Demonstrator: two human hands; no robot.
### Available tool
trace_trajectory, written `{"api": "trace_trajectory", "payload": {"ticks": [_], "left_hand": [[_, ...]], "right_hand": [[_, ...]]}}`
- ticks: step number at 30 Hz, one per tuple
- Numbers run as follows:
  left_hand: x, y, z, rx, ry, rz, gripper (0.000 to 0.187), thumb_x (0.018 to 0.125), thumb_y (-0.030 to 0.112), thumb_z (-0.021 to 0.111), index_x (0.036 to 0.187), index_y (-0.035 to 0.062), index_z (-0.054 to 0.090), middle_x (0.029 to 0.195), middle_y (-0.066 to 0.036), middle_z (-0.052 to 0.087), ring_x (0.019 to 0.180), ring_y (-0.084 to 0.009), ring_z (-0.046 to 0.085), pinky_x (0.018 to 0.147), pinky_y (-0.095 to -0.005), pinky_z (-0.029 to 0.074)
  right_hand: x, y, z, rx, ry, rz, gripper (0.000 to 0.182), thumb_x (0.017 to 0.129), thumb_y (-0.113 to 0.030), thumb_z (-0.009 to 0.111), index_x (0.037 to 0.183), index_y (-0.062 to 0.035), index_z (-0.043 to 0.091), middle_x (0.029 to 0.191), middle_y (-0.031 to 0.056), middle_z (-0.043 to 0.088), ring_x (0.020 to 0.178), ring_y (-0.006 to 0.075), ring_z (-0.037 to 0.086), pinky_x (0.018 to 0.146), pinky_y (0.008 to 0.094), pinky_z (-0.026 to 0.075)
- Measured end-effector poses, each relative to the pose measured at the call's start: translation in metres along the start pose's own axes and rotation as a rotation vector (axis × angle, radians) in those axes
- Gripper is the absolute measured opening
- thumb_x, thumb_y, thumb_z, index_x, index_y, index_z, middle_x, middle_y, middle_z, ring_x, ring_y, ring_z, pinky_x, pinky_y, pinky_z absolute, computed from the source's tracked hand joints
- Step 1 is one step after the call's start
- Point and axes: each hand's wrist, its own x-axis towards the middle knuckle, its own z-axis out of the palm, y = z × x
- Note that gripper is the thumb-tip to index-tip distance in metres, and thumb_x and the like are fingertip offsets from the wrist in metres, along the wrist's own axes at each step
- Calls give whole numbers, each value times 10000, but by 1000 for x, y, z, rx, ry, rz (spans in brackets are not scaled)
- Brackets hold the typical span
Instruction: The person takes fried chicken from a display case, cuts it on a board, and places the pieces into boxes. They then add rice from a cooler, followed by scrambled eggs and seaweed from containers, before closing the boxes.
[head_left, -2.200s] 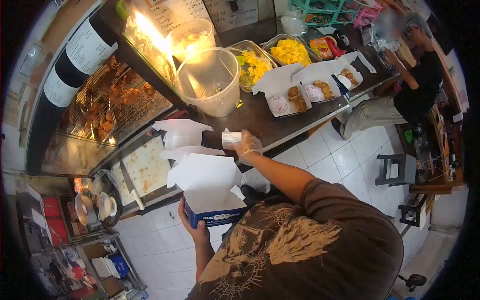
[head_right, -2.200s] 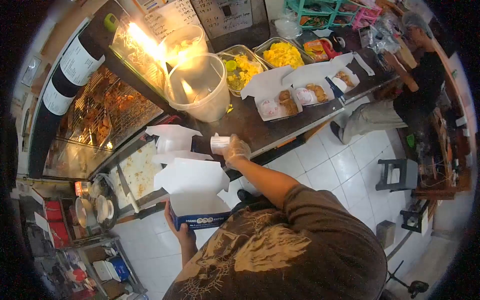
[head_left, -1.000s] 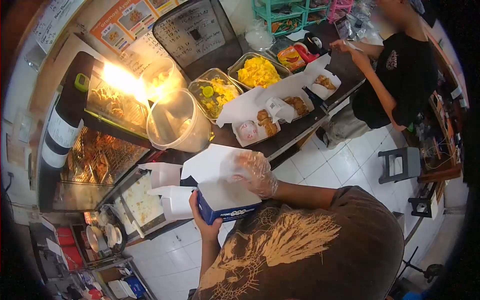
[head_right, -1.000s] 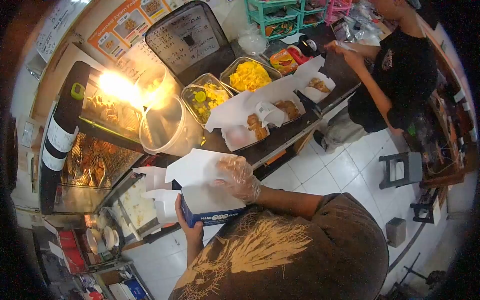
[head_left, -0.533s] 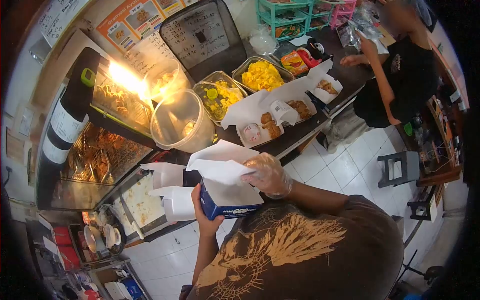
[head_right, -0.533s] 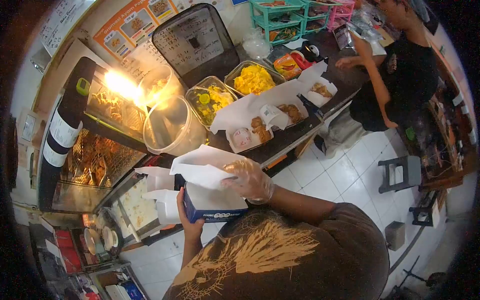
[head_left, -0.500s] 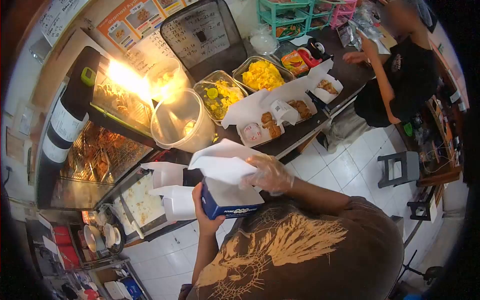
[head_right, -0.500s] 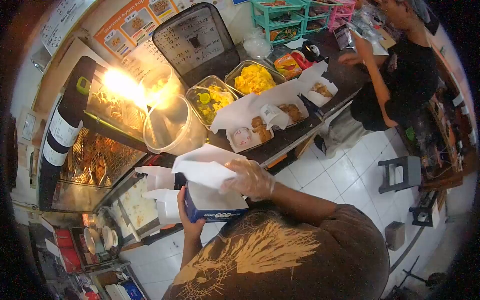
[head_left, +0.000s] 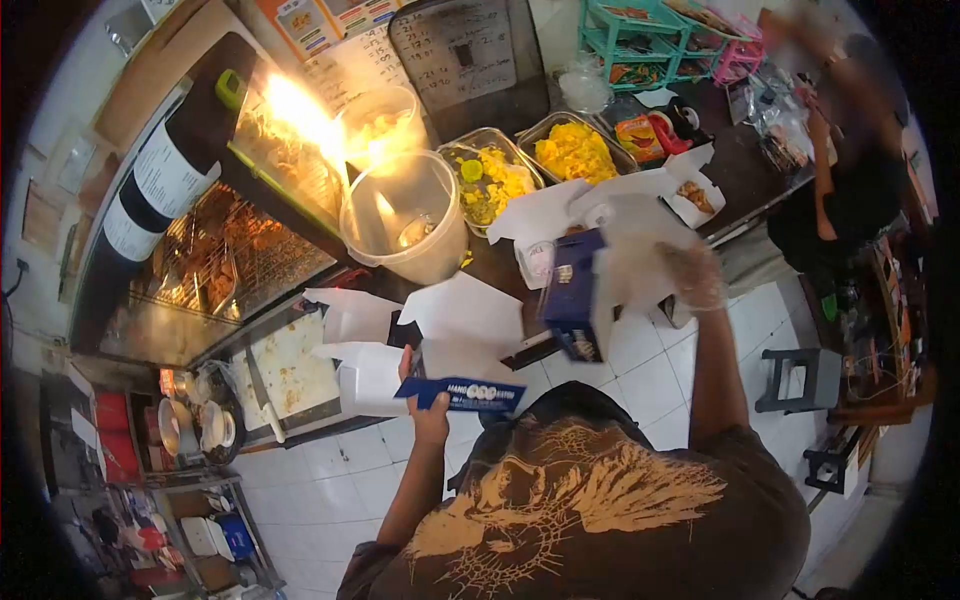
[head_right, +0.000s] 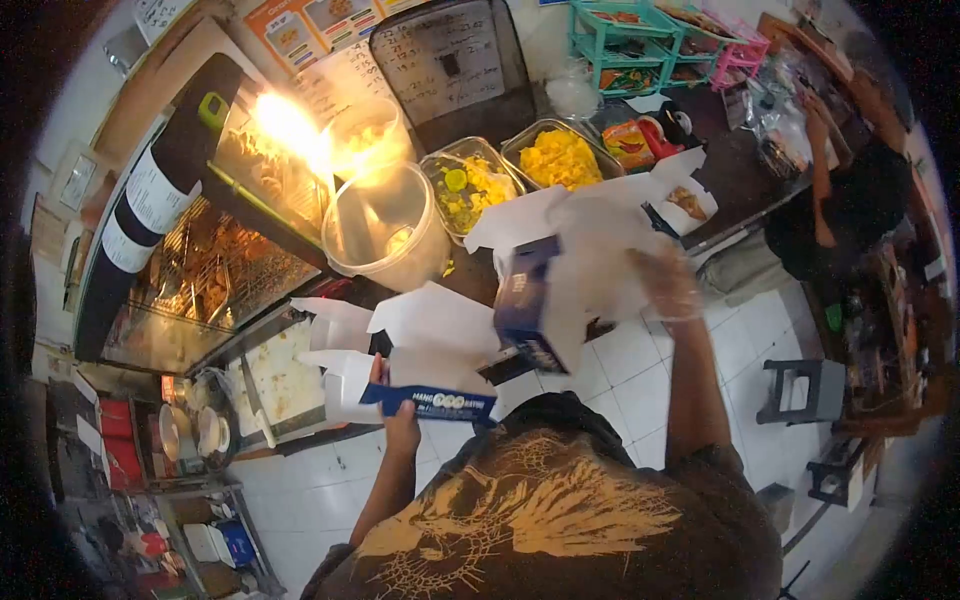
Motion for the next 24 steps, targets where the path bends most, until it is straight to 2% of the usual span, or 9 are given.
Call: {"api": "trace_trajectory", "payload": {"ticks": [2, 5, 11, 14, 15, 18, 19, 22, 24], "left_hand": [[5, -33, -2, 72, 55, -33, 997, 736, 187, 774, 1553, 24, 226, 1407, -146, 440, 1309, -262, 453, 1120, -406, 366], [27, -82, 2, 498, 89, 230, 1018, 729, 220, 827, 1541, 9, 250, 1414, -180, 385, 1347, -313, 388, 1151, -442, 308], [61, -137, 6, 798, 110, 257, 1034, 729, 291, 878, 1506, -61, 294, 1497, -261, 326, 1390, -421, 346, 1166, -496, 285], [64, -155, 5, 482, 186, 167, 1000, 769, 262, 854, 1517, -65, 276, 1500, -271, 340, 1406, -422, 346, 1175, -481, 277], [61, -154, 1, 593, 187, 117, 907, 829, 201, 807, 1524, -51, 282, 1491, -270, 358, 1372, -391, 420, 1146, -457, 342], [49, -167, -7, 56, 291, -129, 764, 853, 64, 772, 1491, -33, 364, 1459, -182, 471, 1303, -250, 494, 1093, -370, 404], [43, -147, -13, 427, 203, -355, 483, 947, 140, 686, 1363, -51, 529, 1311, -176, 615, 1227, -230, 562, 1044, -351, 437], [25, -155, -29, 282, 147, -541, 479, 995, 293, 626, 1336, -33, 543, 1191, -140, 621, 1063, -228, 615, 896, -318, 494], [13, -108, -12, 79, 269, -625, 488, 1043, 373, 522, 1272, -54, 588, 1213, -142, 666, 1093, -239, 621, 932, -357, 491]], "right_hand": [[-3, -50, -26, -112, -59, 21, 339, 978, -307, 660, 1086, 14, 660, 1007, 70, 690, 955, 170, 643, 862, 369, 533], [-12, -81, -21, -479, -155, 84, 293, 961, -281, 681, 1073, -10, 670, 1016, 93, 708, 948, 208, 661, 873, 403, 526], [-9, -53, 75, -601, -454, -676, 175, 908, -221, 694, 1029, -93, 698, 986, 130, 688, 951, 344, 650, 863, 459, 514], [-18, -80, 153, -747, -591, -831, 134, 833, -208, 657, 908, -111, 712, 862, 119, 678, 861, 334, 666, 781, 462, 515], [-19, -74, 174, -773, -587, -859, 125, 827, -200, 657, 899, -113, 710, 864, 119, 680, 861, 330, 669, 784, 462, 517], [-11, -42, 227, -923, -599, -887, 106, 806, -179, 658, 878, -117, 706, 873, 119, 686, 858, 321, 677, 785, 458, 523], [-8, -37, 241, -1019, -623, -851, 107, 796, -174, 658, 873, -118, 706, 876, 120, 688, 855, 321, 678, 780, 456, 526], [2, -19, 262, -1019, -582, -850, 103, 776, -176, 650, 846, -114, 696, 879, 127, 690, 855, 322, 683, 757, 463, 532], [7, -13, 271, -956, -518, -862, 117, 787, -206, 641, 845, -114, 683, 858, 131, 679, 858, 333, 675, 768, 476, 532]]}}
